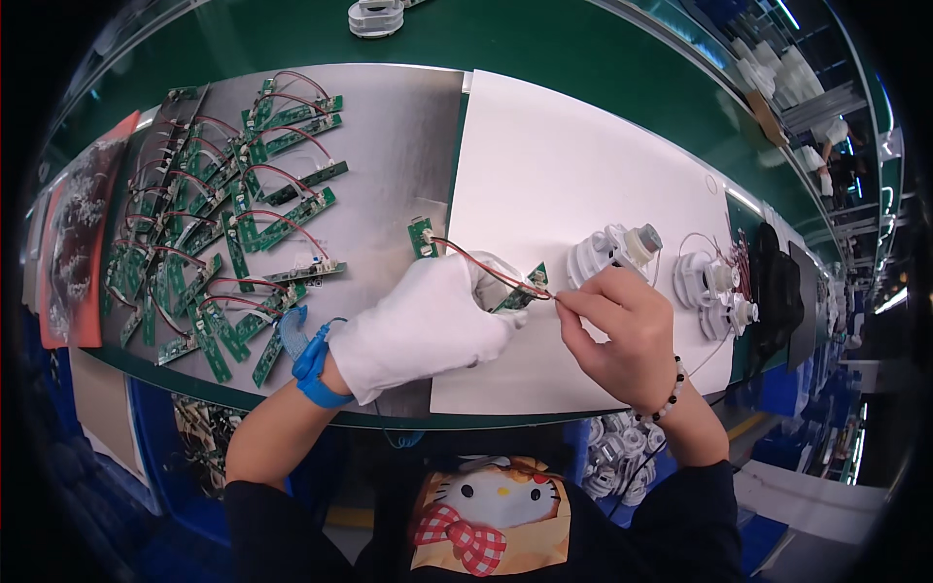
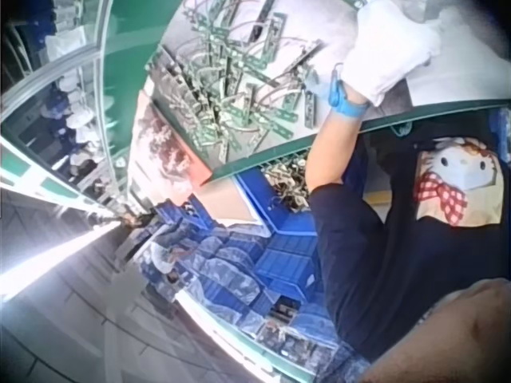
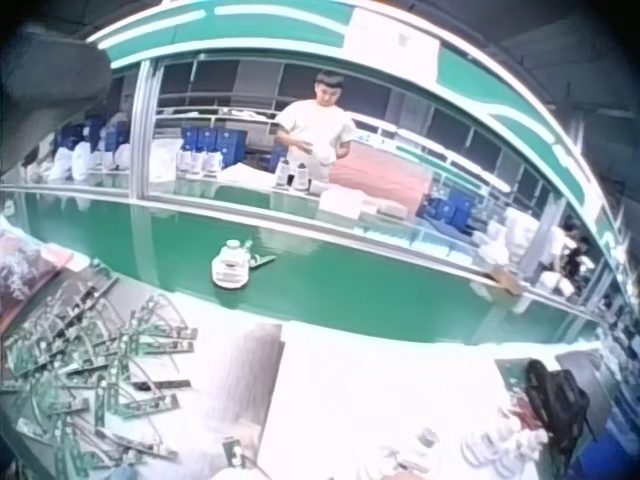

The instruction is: The person assembles electronic components by connecting wires to circuit boards and attaching them to white plastic housings. They handle multiple units one at a time, picking up parts from a tray and placing the assembled units on the table.

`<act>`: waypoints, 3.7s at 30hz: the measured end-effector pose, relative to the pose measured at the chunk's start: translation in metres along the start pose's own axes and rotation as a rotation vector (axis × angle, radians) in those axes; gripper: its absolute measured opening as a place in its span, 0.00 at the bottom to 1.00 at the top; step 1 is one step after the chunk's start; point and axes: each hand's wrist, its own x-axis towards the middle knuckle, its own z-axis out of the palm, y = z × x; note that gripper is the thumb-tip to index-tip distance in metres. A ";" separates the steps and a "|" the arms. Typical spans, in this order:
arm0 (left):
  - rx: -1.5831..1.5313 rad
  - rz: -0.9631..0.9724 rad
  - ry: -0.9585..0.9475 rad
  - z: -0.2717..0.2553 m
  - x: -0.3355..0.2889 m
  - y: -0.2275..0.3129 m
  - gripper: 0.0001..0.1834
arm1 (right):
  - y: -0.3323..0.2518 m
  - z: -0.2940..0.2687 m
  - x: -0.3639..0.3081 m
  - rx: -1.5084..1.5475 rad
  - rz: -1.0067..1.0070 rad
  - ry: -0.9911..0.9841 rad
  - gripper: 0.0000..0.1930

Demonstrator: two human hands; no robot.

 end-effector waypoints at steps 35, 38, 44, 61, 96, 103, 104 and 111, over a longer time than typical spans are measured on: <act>-0.282 0.028 0.089 0.002 -0.012 0.007 0.12 | 0.004 -0.009 0.021 0.160 0.048 -0.232 0.04; -0.358 0.024 0.085 0.004 -0.016 0.007 0.13 | -0.004 -0.017 0.030 0.134 0.077 -0.341 0.03; -0.316 0.087 0.065 0.008 -0.012 0.007 0.14 | 0.000 -0.029 0.039 0.074 0.019 -0.449 0.03; -0.297 0.157 0.105 0.004 -0.010 0.000 0.13 | -0.018 -0.025 0.031 -0.132 -0.092 -0.291 0.06; 0.027 0.664 0.343 0.009 -0.003 -0.022 0.07 | -0.035 -0.009 0.041 -0.378 -0.186 -0.478 0.02; -0.069 0.608 0.325 0.012 -0.005 -0.019 0.07 | -0.027 -0.015 0.041 -0.266 -0.039 -0.409 0.04; -0.074 0.607 0.326 0.012 -0.004 -0.020 0.07 | -0.025 -0.015 0.042 -0.242 -0.039 -0.417 0.04; -0.096 0.639 0.305 0.013 -0.006 -0.020 0.09 | -0.025 -0.013 0.046 -0.248 -0.063 -0.372 0.05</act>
